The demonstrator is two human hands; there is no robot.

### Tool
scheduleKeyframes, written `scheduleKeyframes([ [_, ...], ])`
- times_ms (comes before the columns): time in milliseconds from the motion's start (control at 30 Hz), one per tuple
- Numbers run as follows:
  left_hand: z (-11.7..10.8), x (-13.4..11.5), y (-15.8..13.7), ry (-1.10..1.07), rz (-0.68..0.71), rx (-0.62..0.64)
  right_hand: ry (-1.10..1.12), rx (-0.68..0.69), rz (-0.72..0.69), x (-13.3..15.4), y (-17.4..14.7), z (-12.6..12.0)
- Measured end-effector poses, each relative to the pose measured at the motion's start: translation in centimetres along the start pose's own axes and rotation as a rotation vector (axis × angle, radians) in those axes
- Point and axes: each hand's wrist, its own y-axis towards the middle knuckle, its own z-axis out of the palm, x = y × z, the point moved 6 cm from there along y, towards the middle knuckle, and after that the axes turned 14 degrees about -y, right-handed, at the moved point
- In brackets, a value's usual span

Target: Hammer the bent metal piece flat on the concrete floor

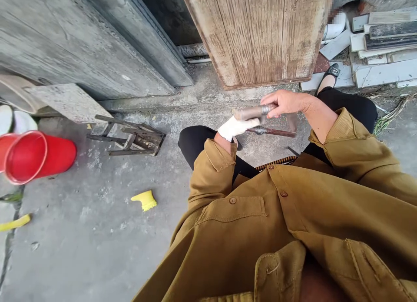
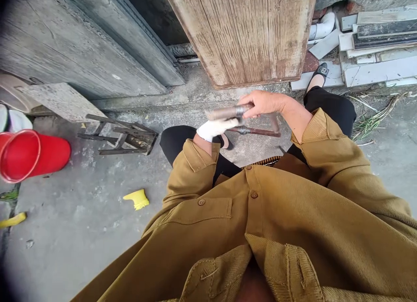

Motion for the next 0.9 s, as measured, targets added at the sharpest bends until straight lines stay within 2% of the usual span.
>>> scheduleKeyframes([
  [100, 1.1, 0.4, -0.6, 0.196, -0.087, 0.028, 0.307, -0.128, -0.024, 0.9, 0.1, -0.1],
  [200, 2.1, 1.1, -1.2, 0.238, -0.175, 0.109, 0.534, -0.186, -0.075, 1.5, 0.0, -0.3],
  [300, 2.6, 1.9, -1.5, 0.228, -0.174, 0.173, 0.673, -0.259, -0.081, 1.3, -0.2, -1.2],
  [367, 2.1, 2.6, -1.4, 0.262, -0.172, 0.111, 0.705, -0.278, -0.082, 1.1, -0.4, -1.6],
  [467, 1.1, 2.7, -0.9, 0.201, -0.080, -0.080, 0.650, -0.278, -0.068, 1.5, -0.2, -1.3],
  [567, 1.4, 1.8, -0.3, -0.020, 0.070, -0.144, 0.513, -0.228, 0.088, 1.7, 0.4, 0.0],
  [633, 1.8, 1.5, 0.0, -0.093, 0.075, -0.178, 0.454, -0.234, 0.188, 1.4, 0.8, 0.4],
  [733, 1.9, 1.3, 0.0, -0.099, 0.007, -0.253, 0.426, -0.371, 0.245, 0.2, 1.0, -0.6],
  [833, 2.5, 0.6, -0.1, -0.036, 0.013, -0.187, 0.275, -0.481, 0.300, -2.0, 0.9, -1.9],
  [900, 2.9, -0.1, -0.1, 0.045, 0.062, -0.091, 0.021, -0.463, 0.368, -3.5, 0.9, -2.3],
])
